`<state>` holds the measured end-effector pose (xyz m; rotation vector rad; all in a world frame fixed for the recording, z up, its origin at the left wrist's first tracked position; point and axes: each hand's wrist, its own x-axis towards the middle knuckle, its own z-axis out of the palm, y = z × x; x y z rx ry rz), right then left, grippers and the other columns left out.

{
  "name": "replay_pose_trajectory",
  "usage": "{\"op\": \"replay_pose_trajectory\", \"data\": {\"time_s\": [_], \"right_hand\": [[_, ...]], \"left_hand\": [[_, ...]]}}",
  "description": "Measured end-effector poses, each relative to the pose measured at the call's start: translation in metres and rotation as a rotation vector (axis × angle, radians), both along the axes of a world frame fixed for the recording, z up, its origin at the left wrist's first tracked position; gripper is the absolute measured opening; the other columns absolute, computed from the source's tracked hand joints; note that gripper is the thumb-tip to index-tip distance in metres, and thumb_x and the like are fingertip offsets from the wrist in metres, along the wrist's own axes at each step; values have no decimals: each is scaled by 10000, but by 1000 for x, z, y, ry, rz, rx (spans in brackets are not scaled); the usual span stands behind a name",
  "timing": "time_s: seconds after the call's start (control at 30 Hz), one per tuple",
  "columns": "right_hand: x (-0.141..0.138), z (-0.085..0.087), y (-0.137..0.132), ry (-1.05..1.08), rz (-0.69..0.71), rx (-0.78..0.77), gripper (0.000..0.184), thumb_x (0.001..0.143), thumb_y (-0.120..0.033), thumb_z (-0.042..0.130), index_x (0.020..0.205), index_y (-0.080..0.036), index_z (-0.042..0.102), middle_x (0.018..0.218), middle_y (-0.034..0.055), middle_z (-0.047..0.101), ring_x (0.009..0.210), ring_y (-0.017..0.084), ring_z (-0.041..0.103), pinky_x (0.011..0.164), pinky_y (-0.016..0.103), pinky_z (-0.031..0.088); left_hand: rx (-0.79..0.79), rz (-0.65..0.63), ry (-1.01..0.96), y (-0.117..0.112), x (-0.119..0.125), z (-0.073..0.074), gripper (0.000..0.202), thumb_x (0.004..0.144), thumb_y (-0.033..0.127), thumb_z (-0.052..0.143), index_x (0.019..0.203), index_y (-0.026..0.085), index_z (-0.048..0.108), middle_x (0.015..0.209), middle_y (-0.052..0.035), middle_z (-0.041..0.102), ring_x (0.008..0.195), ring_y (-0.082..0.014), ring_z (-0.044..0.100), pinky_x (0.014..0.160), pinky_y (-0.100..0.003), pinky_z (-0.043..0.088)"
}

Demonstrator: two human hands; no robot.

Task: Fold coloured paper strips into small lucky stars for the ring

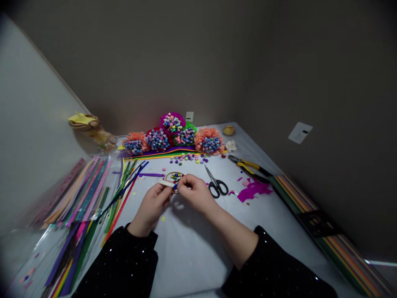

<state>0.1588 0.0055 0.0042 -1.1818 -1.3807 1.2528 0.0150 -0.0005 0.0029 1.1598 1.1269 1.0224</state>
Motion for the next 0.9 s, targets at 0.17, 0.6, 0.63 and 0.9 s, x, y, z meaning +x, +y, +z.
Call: {"op": "replay_pose_trajectory", "data": {"time_s": [0.17, 0.6, 0.63, 0.9], "right_hand": [[1, 0, 0, -107, -6, 56, 95, 671, -243, 516, 607, -173, 517, 617, -22, 510, 600, 111, 449, 596, 240, 363], [2, 6, 0, -205, 50, 107, 87, 672, -220, 537, 603, -167, 539, 630, -18, 512, 603, 106, 457, 583, 227, 365], [2, 6, 1, -191, 67, 87, 92, 677, -233, 543, 615, -165, 551, 630, -18, 518, 603, 106, 457, 586, 227, 366], [-1, 1, 1, -30, 96, -51, 178, 691, -331, 595, 659, -160, 561, 574, -41, 484, 540, 90, 410, 537, 218, 326]], "left_hand": [[13, -40, 22, 1, -2, 5, 124, 727, 265, 594, 710, 143, 578, 548, 45, 441, 478, -64, 341, 451, -185, 278], [155, -117, 292, 7, -12, 6, 182, 761, 312, 541, 680, 152, 575, 645, 9, 541, 634, -126, 487, 617, -225, 391], [180, -106, 314, 7, -12, 8, 178, 760, 305, 538, 674, 154, 576, 643, 10, 544, 638, -128, 491, 621, -226, 394], [309, 60, 414, 4, -9, 10, 157, 770, 278, 538, 678, 159, 582, 655, 1, 566, 640, -133, 514, 579, -217, 390]]}}
